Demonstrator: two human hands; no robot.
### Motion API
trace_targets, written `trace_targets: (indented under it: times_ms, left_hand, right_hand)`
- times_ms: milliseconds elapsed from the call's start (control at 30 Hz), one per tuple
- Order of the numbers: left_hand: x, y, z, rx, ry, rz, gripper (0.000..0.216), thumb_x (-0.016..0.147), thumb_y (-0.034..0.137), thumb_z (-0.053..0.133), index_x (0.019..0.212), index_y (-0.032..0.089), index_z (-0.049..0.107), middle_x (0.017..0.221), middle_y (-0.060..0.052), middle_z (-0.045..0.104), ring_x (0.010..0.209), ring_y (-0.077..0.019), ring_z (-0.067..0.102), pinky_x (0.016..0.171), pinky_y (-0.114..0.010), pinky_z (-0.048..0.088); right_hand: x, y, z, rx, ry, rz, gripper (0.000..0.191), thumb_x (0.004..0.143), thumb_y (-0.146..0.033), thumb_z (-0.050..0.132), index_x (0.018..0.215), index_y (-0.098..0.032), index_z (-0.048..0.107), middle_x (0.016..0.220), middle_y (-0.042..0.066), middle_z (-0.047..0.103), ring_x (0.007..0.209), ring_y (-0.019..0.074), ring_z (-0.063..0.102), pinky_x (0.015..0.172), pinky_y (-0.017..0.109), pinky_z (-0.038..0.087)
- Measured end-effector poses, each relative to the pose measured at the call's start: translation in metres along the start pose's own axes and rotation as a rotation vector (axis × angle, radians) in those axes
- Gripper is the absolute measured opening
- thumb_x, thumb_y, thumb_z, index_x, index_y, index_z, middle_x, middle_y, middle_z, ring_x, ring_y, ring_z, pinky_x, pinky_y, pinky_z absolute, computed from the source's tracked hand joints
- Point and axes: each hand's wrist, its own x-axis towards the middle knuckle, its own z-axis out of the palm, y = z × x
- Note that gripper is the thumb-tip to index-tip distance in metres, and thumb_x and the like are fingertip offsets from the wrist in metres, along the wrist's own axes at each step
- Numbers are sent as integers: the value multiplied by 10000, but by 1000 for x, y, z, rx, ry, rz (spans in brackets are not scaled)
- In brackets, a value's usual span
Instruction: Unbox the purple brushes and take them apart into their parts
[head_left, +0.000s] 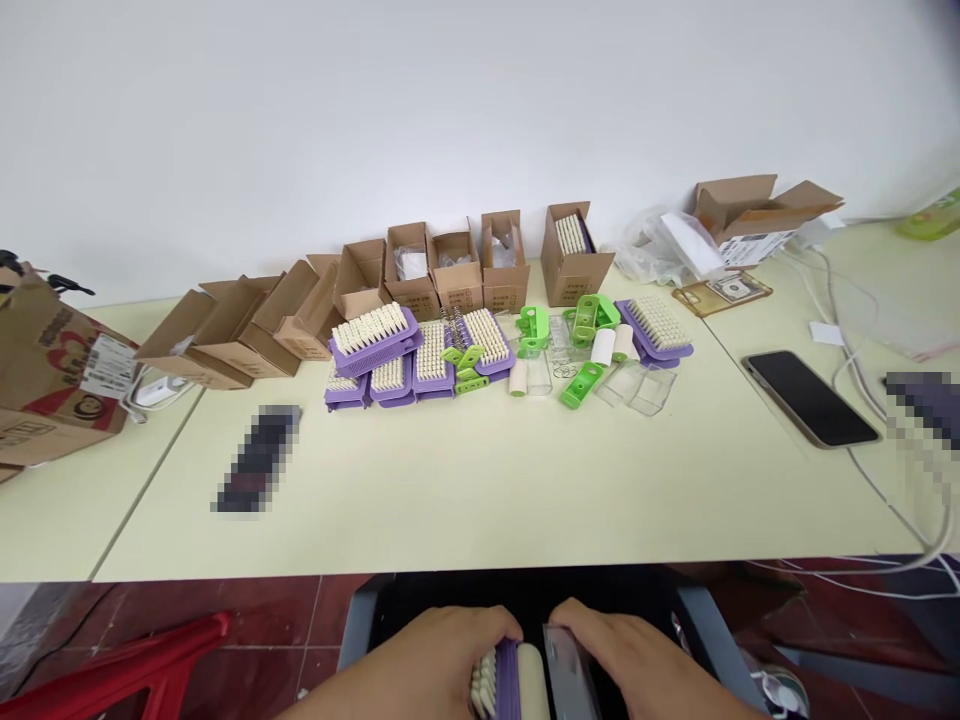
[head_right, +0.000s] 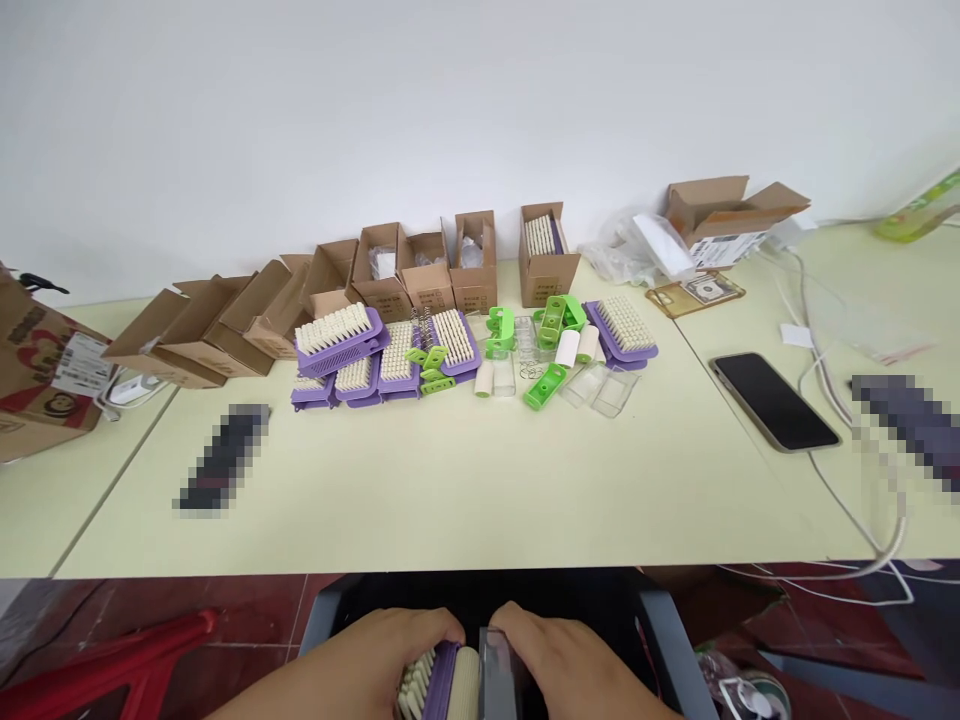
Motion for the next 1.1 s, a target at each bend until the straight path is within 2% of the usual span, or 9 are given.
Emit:
trace_targets:
  times_ms: [133, 233, 333, 400, 567, 700, 833, 933, 1100]
  left_hand:
    - [0, 10, -15, -85, -17, -36, 826, 533, 500, 1002, 1289, 321, 724, 1226, -13, 777, 1059, -302, 720, 853, -322, 504]
    - [-6, 18, -28, -198, 62, -97, 819, 572, 462, 1006, 1322, 297, 721, 1228, -17, 761, 1049, -282, 708, 852, -310, 519]
    - [-12, 24, -43, -270, 136, -51, 754, 651, 450, 992, 1335, 279, 721, 1264, -28, 743, 1092, -279, 700, 923, -325, 533]
    - [-13, 26, -55, -307, 183, 19, 712, 690, 465, 988, 1321, 267, 722, 1267, -32, 729, 1109, -275, 695, 960, -335, 537]
    - [5, 35, -89, -512, 331, 218, 574, 787, 492, 966, 1219, 210, 714, 1202, -70, 744, 1139, -292, 710, 1026, -398, 550]
    - [38, 51, -113, -884, 433, 313, 596, 824, 599, 931, 1171, 191, 671, 1227, -136, 774, 1088, -354, 788, 923, -467, 623]
    - [71, 63, -129, -1240, 474, 372, 614, 928, 716, 780, 1201, 174, 679, 1229, -150, 777, 1081, -366, 815, 857, -461, 669]
    - [91, 60, -134, -1328, 426, 432, 645, 918, 731, 782, 1205, 160, 699, 1219, -150, 790, 1078, -345, 819, 888, -457, 682]
    - [109, 43, -135, -1277, 409, 533, 700, 837, 726, 860, 1222, 169, 682, 1104, -142, 814, 969, -329, 829, 801, -415, 666]
  right_hand:
    - [3, 7, -22, -95, 221, -114, 931, 779, -641, 918, 1568, -293, 566, 1433, 165, 754, 1241, 417, 771, 1070, 481, 617]
    - [17, 24, -48, -260, 542, -252, 867, 921, -526, 841, 1655, -290, 445, 1546, 177, 671, 1363, 406, 707, 1151, 538, 588]
    - [34, 42, -76, -553, 858, -289, 808, 1000, -442, 792, 1696, -268, 420, 1513, 195, 648, 1390, 420, 651, 1167, 583, 560]
    - [43, 52, -91, -703, 972, -240, 804, 1009, -476, 784, 1696, -233, 445, 1425, 214, 655, 1323, 445, 650, 1135, 616, 558]
    - [57, 52, -126, -744, 1073, -207, 772, 1024, -551, 735, 1676, -222, 486, 1384, 215, 651, 1274, 441, 641, 1121, 623, 534]
    - [71, 41, -171, -713, 1128, -192, 711, 1018, -606, 697, 1606, -229, 562, 1410, 208, 649, 1334, 441, 606, 1173, 641, 452]
    - [94, 44, -204, -658, 1176, -72, 726, 981, -647, 714, 1557, -216, 623, 1442, 215, 641, 1387, 458, 541, 1180, 641, 435]
    - [109, 54, -205, -674, 1202, -68, 700, 1004, -642, 668, 1535, -186, 634, 1429, 220, 669, 1389, 451, 550, 1202, 639, 417]
    - [118, 66, -184, -765, 1279, -30, 727, 1026, -652, 630, 1529, -127, 631, 1389, 258, 706, 1340, 454, 594, 1206, 620, 412]
